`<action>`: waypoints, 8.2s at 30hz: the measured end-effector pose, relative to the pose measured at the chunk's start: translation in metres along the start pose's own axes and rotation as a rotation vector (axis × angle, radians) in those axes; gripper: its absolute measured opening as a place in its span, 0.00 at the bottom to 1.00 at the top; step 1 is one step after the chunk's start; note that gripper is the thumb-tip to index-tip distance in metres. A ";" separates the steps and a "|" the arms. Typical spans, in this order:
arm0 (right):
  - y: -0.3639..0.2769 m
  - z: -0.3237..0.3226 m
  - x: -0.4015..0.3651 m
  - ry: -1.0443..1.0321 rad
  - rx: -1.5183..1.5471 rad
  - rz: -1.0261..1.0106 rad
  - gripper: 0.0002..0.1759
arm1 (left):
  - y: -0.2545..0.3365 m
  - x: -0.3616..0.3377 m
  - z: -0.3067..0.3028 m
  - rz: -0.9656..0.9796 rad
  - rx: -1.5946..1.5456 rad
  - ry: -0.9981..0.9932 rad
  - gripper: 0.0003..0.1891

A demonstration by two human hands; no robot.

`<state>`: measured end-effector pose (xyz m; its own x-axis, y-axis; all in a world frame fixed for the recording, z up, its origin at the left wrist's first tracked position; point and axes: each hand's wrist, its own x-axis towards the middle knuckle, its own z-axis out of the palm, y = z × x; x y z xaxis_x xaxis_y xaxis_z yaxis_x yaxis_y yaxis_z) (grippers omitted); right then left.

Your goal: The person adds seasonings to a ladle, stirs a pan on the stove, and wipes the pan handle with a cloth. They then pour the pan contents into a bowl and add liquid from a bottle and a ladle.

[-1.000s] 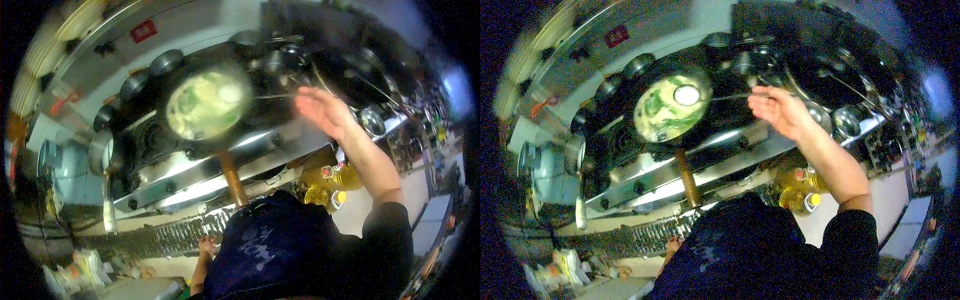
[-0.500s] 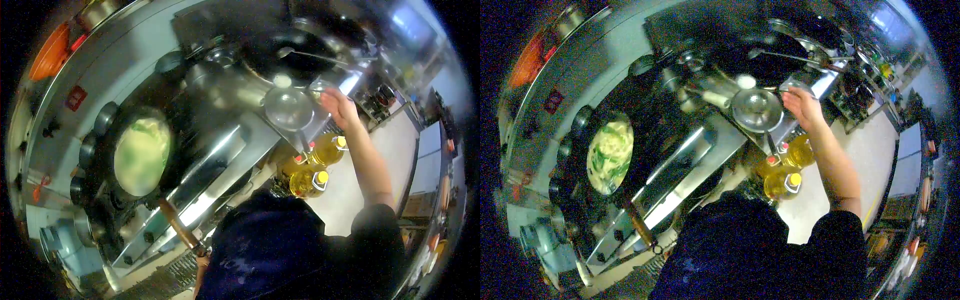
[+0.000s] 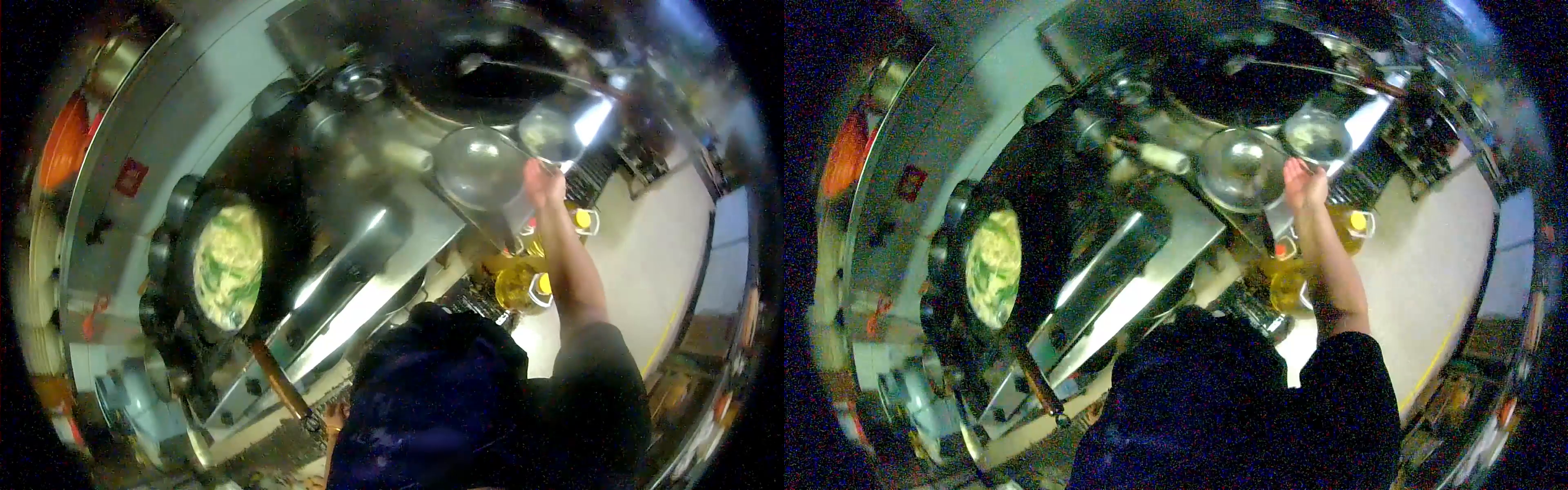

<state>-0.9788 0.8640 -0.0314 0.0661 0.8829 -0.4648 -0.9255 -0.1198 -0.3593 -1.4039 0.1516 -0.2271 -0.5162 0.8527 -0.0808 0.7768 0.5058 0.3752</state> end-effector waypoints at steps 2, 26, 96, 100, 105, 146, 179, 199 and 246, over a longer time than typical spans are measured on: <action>0.011 0.004 -0.003 -0.327 -0.118 0.190 0.24 | -0.007 -0.016 0.011 0.046 0.033 0.064 0.15; 0.298 0.203 -0.346 -1.604 -1.323 0.142 0.13 | 0.049 -0.157 0.112 -1.043 -0.560 0.142 0.17; 0.306 0.199 -0.342 -1.210 -1.385 -0.028 0.15 | -0.025 -0.113 0.035 -1.192 -1.751 0.088 0.07; 0.296 0.206 -0.350 -1.166 -1.304 -0.016 0.16 | -0.033 -0.108 0.037 -1.211 -1.937 -0.002 0.07; 0.277 0.216 -0.367 -1.041 -1.151 0.047 0.18 | -0.039 -0.105 0.062 -1.160 -1.897 0.001 0.06; 0.132 0.283 -0.524 -1.739 -0.858 0.654 0.05 | -0.032 -0.080 0.070 -1.150 -1.336 0.014 0.13; 0.115 0.276 -0.513 -1.678 -0.957 0.748 0.03 | -0.051 -0.097 0.066 -0.964 -1.595 -0.048 0.15; 0.233 0.213 -0.395 -1.766 -1.621 -0.646 0.19 | 0.240 0.150 -0.284 -0.147 -2.330 -0.555 0.18; 0.288 0.203 -0.390 -1.649 -1.432 -0.220 0.13 | 0.197 0.118 -0.327 -0.400 -2.102 -0.333 0.12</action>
<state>-1.3469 0.5771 0.2107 -0.9034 0.3201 0.2853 -0.0766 0.5343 -0.8418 -1.4302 0.3093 0.1391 -0.2606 0.8695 -0.4196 -0.8801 -0.0353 0.4736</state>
